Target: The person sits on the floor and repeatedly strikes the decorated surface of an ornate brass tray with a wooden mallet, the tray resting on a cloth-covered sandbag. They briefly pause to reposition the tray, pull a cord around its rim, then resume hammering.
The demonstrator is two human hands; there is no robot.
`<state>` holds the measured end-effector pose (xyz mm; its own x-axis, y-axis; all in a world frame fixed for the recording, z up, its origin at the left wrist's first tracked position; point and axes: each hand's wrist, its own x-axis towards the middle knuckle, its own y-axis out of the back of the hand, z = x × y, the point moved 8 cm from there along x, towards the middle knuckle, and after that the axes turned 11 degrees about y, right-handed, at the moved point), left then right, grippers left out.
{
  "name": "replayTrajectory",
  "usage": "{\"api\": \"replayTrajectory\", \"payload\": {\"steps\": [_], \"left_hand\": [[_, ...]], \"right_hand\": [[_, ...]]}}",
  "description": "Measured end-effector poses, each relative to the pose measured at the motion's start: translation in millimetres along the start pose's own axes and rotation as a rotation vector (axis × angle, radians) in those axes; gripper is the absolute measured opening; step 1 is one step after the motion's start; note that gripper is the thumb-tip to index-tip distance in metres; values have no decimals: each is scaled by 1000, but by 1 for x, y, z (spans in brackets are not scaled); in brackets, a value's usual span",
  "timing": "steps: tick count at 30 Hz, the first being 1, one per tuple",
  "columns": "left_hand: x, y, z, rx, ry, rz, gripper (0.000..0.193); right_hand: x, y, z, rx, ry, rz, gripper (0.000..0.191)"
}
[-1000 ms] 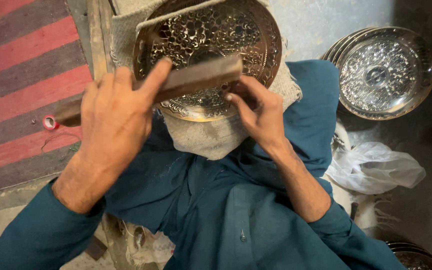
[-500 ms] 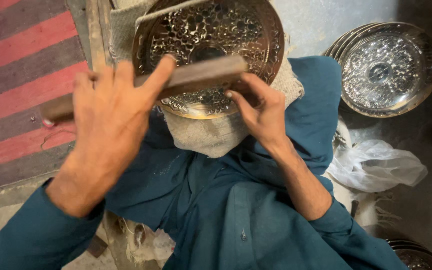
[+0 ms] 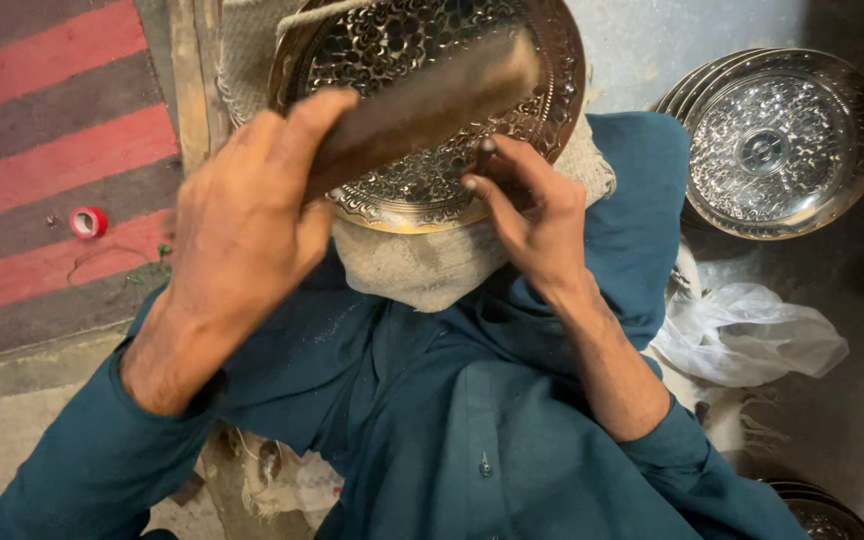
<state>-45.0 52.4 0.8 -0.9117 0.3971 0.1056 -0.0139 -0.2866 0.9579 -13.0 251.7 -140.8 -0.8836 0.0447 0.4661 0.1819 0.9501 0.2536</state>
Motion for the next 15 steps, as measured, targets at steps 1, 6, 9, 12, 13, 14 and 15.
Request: {"api": "replayTrajectory", "payload": {"steps": [1,6,9,12,13,14,15], "left_hand": [[0,2,2,-103,-8,1,72],[-4,0,13,356,-93,43,74],[-3,-1,3,-15,1,-40,76],[-5,-5,3,363,-60,31,69],[-4,-7,2,357,-54,26,69],[-4,-9,2,350,-47,22,70],[-4,-10,1,342,-39,18,70]], "right_hand": [[-1,0,1,-2,-18,-1,34],[-1,0,3,-2,-63,-37,24],[2,1,1,-29,-17,3,35],[4,-2,-2,12,19,-33,32],[3,-2,0,16,-5,-23,34],[3,-1,2,19,-28,-16,35],[3,-1,3,22,-50,-9,36]]}}
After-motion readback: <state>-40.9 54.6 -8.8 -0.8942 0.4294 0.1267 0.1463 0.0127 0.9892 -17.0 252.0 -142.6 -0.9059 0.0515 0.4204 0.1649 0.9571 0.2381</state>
